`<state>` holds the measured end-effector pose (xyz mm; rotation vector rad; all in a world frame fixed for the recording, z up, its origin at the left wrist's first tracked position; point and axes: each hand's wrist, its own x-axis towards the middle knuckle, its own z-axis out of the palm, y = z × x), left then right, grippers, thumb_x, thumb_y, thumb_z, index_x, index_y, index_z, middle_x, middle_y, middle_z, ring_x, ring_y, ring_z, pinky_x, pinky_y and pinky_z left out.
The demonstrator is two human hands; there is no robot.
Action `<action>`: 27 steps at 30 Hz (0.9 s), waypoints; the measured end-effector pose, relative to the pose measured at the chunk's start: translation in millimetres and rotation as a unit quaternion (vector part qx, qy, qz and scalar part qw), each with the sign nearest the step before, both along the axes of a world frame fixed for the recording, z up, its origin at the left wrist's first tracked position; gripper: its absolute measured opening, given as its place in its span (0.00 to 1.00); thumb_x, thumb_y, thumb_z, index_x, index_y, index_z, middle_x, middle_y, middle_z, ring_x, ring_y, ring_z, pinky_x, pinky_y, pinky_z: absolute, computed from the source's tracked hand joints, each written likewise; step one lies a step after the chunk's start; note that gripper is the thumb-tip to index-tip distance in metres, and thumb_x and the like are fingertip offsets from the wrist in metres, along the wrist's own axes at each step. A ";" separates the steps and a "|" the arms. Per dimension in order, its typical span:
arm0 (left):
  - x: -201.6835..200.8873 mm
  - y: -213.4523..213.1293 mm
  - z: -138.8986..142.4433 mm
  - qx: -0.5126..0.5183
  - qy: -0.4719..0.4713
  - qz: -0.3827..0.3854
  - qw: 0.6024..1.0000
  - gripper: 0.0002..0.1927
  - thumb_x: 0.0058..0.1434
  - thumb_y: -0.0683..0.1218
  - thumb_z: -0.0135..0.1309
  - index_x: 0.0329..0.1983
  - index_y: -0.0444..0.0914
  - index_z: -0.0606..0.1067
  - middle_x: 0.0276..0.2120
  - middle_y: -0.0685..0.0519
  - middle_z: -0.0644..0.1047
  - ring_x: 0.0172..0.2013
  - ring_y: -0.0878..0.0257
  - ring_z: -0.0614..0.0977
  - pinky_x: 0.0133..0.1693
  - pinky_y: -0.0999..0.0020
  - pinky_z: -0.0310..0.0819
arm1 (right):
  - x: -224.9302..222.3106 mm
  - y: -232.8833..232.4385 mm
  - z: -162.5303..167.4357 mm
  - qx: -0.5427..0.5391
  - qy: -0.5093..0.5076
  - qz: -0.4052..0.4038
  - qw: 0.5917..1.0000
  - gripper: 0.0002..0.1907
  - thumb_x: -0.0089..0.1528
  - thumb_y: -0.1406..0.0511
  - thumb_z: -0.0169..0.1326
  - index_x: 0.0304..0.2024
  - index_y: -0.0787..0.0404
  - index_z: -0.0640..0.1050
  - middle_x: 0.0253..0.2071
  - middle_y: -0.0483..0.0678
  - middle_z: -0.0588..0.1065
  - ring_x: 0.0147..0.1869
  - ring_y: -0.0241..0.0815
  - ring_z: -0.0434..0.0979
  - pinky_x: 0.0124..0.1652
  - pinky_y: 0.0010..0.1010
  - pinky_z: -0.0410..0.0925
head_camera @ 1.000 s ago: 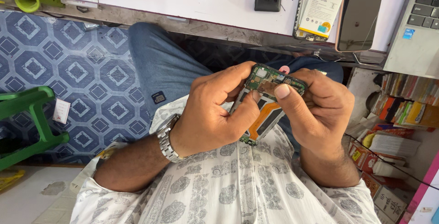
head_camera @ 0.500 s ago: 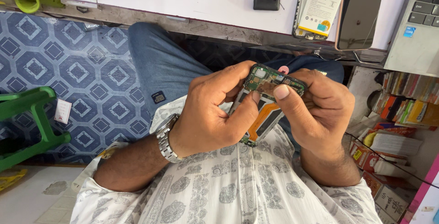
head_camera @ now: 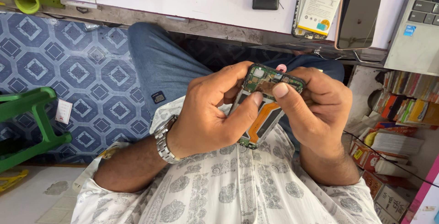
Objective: The person sits with a disassembled smartphone on their lap, handling the exposed motherboard and internal components. They peel and reposition an orange flex cable, press the board into the frame, align the display assembly, and press the screen into place before fitting a replacement battery sticker.
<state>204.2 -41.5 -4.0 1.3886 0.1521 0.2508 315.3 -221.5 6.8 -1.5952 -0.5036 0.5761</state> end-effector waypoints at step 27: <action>0.4 5.0 28.4 0.137 -0.080 0.070 0.985 0.28 0.70 0.39 0.57 0.69 0.30 0.62 0.56 0.42 0.77 0.56 0.60 0.83 0.57 0.69 0.82 | -14.7 -13.2 3.0 0.030 0.015 0.099 0.995 0.09 0.68 0.77 0.55 0.51 0.73 0.74 0.43 0.52 0.80 0.44 0.29 0.80 0.43 0.18 0.72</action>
